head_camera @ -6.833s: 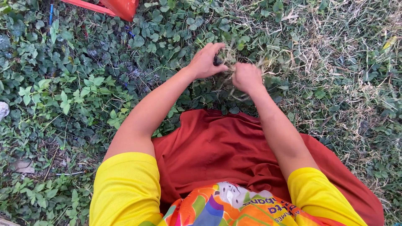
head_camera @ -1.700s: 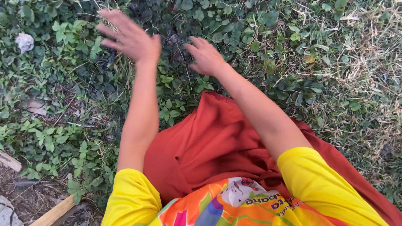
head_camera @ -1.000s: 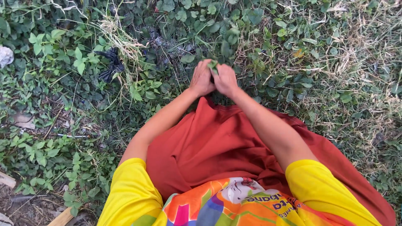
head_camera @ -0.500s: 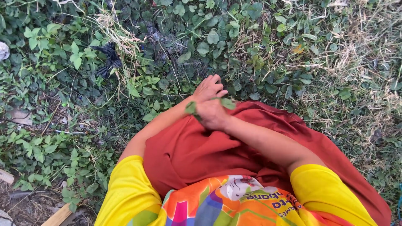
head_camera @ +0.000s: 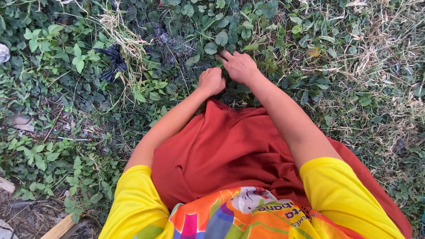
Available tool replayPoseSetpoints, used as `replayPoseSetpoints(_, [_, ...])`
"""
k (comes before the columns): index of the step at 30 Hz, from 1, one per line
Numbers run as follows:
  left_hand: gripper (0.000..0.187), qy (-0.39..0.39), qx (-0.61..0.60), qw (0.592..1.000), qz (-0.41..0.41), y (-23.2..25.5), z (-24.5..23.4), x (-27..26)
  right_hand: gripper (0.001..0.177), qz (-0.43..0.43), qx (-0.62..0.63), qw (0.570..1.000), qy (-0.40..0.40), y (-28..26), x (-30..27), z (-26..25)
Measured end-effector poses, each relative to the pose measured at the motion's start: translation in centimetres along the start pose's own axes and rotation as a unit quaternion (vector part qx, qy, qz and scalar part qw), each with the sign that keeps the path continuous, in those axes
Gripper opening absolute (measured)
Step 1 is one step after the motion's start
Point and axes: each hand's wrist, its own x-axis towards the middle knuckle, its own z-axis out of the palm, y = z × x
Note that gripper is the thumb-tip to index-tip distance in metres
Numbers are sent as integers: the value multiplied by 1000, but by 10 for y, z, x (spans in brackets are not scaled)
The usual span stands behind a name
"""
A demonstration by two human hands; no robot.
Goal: Picking and sorting green plants from the ground while sitting outdoors.
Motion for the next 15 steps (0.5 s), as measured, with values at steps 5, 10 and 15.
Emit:
replayPoseSetpoints(5, [30, 6, -89, 994, 60, -26, 12, 8, 36, -25, -34, 979, -197, -10, 3, -42])
replayPoseSetpoints(10, [32, -46, -102, 992, 60, -11, -4, -1, 42, -51, 48, 994, -83, 1, -14, -1])
replayPoseSetpoints(15, [25, 15, -119, 978, 169, 2, 11, -31, 23, -11, 3, 982, -187, -14, -45, 20])
